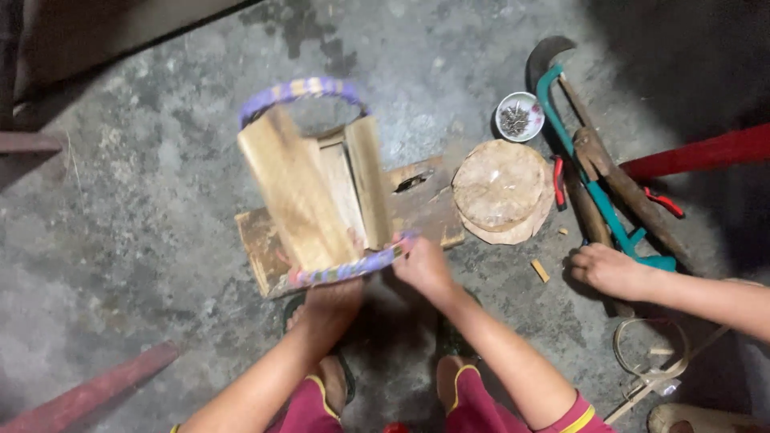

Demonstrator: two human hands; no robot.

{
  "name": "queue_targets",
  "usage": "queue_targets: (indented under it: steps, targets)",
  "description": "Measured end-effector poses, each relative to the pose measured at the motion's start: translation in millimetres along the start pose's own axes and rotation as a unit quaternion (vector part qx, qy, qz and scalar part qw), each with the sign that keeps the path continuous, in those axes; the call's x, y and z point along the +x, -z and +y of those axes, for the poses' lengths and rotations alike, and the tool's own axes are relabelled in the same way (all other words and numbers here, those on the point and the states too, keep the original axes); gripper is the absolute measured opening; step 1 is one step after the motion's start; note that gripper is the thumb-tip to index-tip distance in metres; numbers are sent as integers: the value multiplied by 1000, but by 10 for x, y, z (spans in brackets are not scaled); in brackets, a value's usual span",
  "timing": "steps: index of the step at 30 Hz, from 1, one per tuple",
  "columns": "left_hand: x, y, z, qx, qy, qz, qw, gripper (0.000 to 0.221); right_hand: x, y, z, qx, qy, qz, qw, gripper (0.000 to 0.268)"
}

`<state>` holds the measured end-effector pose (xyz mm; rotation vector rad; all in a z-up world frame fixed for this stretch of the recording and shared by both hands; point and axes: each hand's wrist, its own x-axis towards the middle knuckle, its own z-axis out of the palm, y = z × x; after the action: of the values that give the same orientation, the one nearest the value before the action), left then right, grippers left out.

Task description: Assembling a wooden frame or basket by manually fitting wooden slats into a circular base and adjusting the structure.

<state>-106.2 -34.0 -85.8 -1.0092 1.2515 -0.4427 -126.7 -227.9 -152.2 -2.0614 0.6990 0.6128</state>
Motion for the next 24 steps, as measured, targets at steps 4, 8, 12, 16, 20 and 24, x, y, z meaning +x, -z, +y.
queue_targets:
  steps: [4,8,12,16,20,24]
  targets:
    - [436,222,1142,-734,256,-15,629,66,95,99,-125,-74,-25,-39,996,39]
    - [470,504,710,-732,375,-68,564,82,76,230,-121,-94,-22,-68,993,47]
    - [223,101,71,-664,320,92,670,56,-244,1027,163,-31,145,-128,981,37]
    - [262,130,70,-641,290,69,707,77,7,1610,1408,15,92,32,995,25]
    - [251,154,127,-651,310,57,690,93,33,2071,2263,-103,-50,320,941,23]
    - [257,134,241,-659,301,52,687,98,479,2771,2141,-142,-214,346,902,21]
